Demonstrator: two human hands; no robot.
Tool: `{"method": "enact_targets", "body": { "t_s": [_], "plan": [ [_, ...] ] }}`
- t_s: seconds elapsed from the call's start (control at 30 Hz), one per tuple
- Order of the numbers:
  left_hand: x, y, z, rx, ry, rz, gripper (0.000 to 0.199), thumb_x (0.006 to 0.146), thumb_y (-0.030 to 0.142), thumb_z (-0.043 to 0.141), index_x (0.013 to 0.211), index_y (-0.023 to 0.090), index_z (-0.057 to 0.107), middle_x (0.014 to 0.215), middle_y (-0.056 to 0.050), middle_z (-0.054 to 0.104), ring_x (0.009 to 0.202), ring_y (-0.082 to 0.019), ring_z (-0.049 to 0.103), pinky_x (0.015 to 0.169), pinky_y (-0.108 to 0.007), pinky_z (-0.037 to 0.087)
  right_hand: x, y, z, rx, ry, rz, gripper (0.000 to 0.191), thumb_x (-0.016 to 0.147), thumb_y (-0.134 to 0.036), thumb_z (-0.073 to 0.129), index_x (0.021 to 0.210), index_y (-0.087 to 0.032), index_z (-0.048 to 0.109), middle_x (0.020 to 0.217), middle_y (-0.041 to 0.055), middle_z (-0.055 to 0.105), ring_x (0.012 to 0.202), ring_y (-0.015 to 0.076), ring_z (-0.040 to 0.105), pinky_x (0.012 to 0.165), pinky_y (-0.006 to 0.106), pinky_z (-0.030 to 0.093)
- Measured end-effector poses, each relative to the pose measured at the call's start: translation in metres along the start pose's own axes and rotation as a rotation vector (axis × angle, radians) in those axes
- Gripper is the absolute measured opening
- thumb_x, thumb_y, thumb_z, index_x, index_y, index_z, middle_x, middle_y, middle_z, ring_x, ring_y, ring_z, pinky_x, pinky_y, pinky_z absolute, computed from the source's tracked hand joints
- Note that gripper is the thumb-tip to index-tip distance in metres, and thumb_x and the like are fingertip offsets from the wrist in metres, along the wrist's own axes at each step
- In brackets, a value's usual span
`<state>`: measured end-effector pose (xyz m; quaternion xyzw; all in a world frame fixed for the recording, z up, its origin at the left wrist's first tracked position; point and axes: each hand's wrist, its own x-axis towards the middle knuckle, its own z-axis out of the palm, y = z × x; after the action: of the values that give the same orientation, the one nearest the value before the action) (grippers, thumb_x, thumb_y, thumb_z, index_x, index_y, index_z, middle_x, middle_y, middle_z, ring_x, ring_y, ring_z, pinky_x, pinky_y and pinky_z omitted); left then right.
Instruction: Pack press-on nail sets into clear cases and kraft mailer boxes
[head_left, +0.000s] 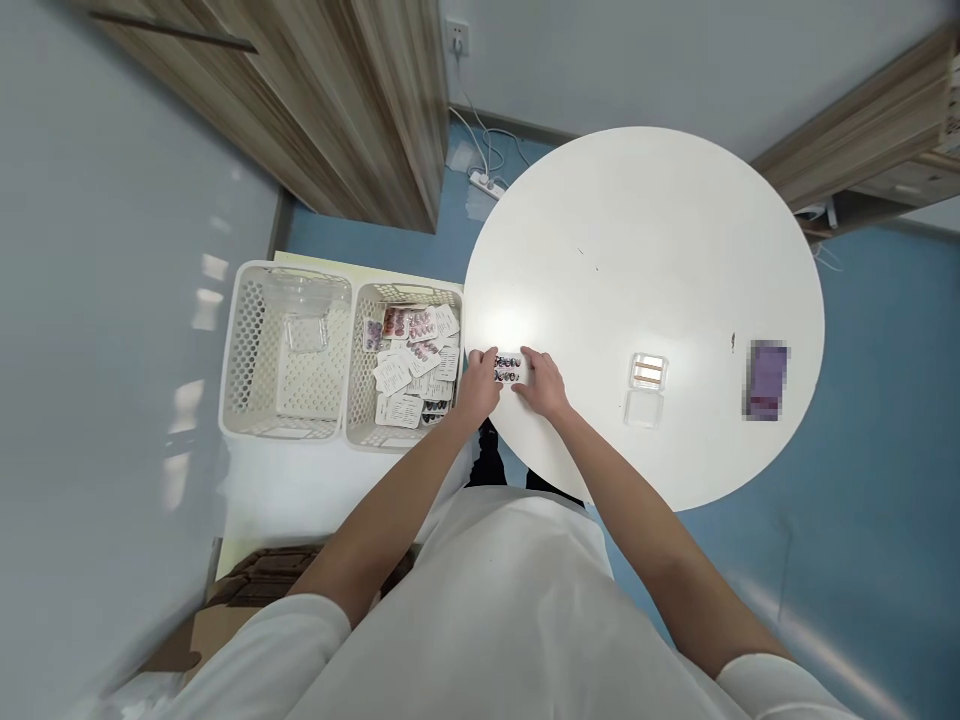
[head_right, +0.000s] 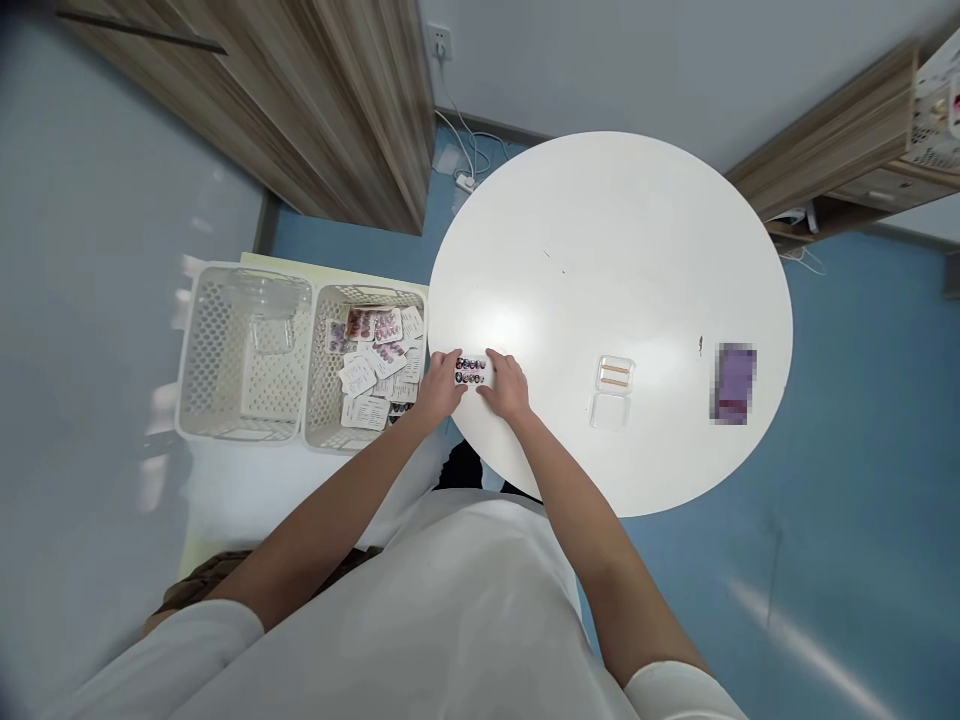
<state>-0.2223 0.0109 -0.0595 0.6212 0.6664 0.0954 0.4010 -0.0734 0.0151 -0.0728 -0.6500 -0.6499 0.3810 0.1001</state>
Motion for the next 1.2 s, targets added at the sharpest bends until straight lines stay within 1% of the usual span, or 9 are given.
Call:
{"method": "enact_targets", "body": {
  "t_s": [0.2,0.33,0.53,0.63,0.73,0.83,0.97,1.1,1.2],
  "plan": [
    [-0.004,-0.003,0.001,-0.101,0.051,0.025,0.059,0.069,0.006,0.058,0.122,0.02,0.036,0.107,-0.009,0.039,0.08,-0.016,0.051,0.067,-0.029,0.043,-0.001,0.0,-0.002,0.021,0.02,-0.057,0.056,0.061,-0.022,0.065,0.113,-0.024,0.043,0.093,0.003,0.048,0.084,0.0195,0.047,0.074,0.035,0.042],
    [-0.004,-0.011,0.005,-0.129,0.07,0.092,0.06,0.072,0.008,0.056,0.126,0.02,0.033,0.1,-0.007,0.043,0.071,-0.014,0.049,0.068,-0.029,0.043,0.0,0.005,-0.002,0.068,0.02,-0.092,0.055,0.061,-0.02,0.065,0.111,-0.022,0.043,0.092,0.0034,0.049,0.084,0.0197,0.047,0.076,0.037,0.042],
    [-0.005,-0.01,0.007,-0.099,0.076,0.168,0.065,0.069,0.015,0.06,0.128,0.02,0.034,0.084,-0.002,0.044,0.067,-0.013,0.045,0.069,-0.03,0.042,-0.008,0.017,-0.015,0.332,-0.113,-0.12,0.062,0.06,-0.018,0.066,0.116,-0.023,0.04,0.097,0.0029,0.049,0.086,0.017,0.048,0.081,0.035,0.043],
    [-0.013,0.005,0.01,-0.116,0.049,0.208,0.067,0.068,0.016,0.06,0.13,0.019,0.033,0.081,-0.001,0.042,0.067,-0.013,0.044,0.069,-0.029,0.042,-0.021,0.029,-0.029,0.396,-0.108,-0.117,0.063,0.06,-0.018,0.066,0.117,-0.023,0.039,0.098,0.0036,0.049,0.087,0.017,0.048,0.078,0.036,0.044],
    [-0.024,0.027,0.023,-0.148,0.012,0.27,0.071,0.068,0.019,0.061,0.132,0.021,0.029,0.085,-0.001,0.042,0.071,-0.014,0.045,0.07,-0.029,0.043,-0.043,0.047,-0.048,0.405,-0.065,-0.163,0.067,0.061,-0.02,0.065,0.122,-0.024,0.036,0.102,0.005,0.047,0.091,0.0183,0.048,0.077,0.036,0.045],
    [-0.034,0.053,0.045,-0.17,-0.02,0.344,0.075,0.068,0.02,0.061,0.133,0.023,0.025,0.089,-0.002,0.042,0.074,-0.014,0.046,0.072,-0.03,0.043,-0.067,0.074,-0.07,0.39,-0.021,-0.209,0.069,0.063,-0.02,0.063,0.125,-0.026,0.034,0.102,0.0053,0.046,0.093,0.019,0.047,0.077,0.036,0.045],
    [-0.039,0.09,0.082,-0.141,-0.061,0.405,0.073,0.069,0.022,0.061,0.133,0.025,0.026,0.086,-0.002,0.043,0.073,-0.015,0.046,0.07,-0.031,0.044,-0.095,0.117,-0.098,0.4,0.046,-0.219,0.064,0.067,-0.02,0.059,0.125,-0.026,0.034,0.099,0.0048,0.047,0.091,0.0186,0.048,0.077,0.036,0.046],
    [-0.041,0.124,0.114,-0.092,-0.08,0.391,0.071,0.066,0.022,0.064,0.129,0.024,0.032,0.089,-0.003,0.047,0.076,-0.016,0.047,0.072,-0.033,0.044,-0.111,0.158,-0.118,0.399,0.076,-0.192,0.061,0.068,-0.021,0.058,0.124,-0.027,0.035,0.097,0.0043,0.048,0.088,0.0187,0.049,0.077,0.037,0.046],
    [-0.042,0.14,0.131,-0.071,-0.108,0.356,0.069,0.065,0.022,0.066,0.127,0.023,0.034,0.095,-0.004,0.049,0.081,-0.017,0.049,0.074,-0.033,0.045,-0.117,0.181,-0.126,0.364,0.066,-0.174,0.061,0.068,-0.021,0.058,0.124,-0.027,0.035,0.1,0.0047,0.048,0.091,0.0201,0.049,0.079,0.039,0.045]
  ]
}}
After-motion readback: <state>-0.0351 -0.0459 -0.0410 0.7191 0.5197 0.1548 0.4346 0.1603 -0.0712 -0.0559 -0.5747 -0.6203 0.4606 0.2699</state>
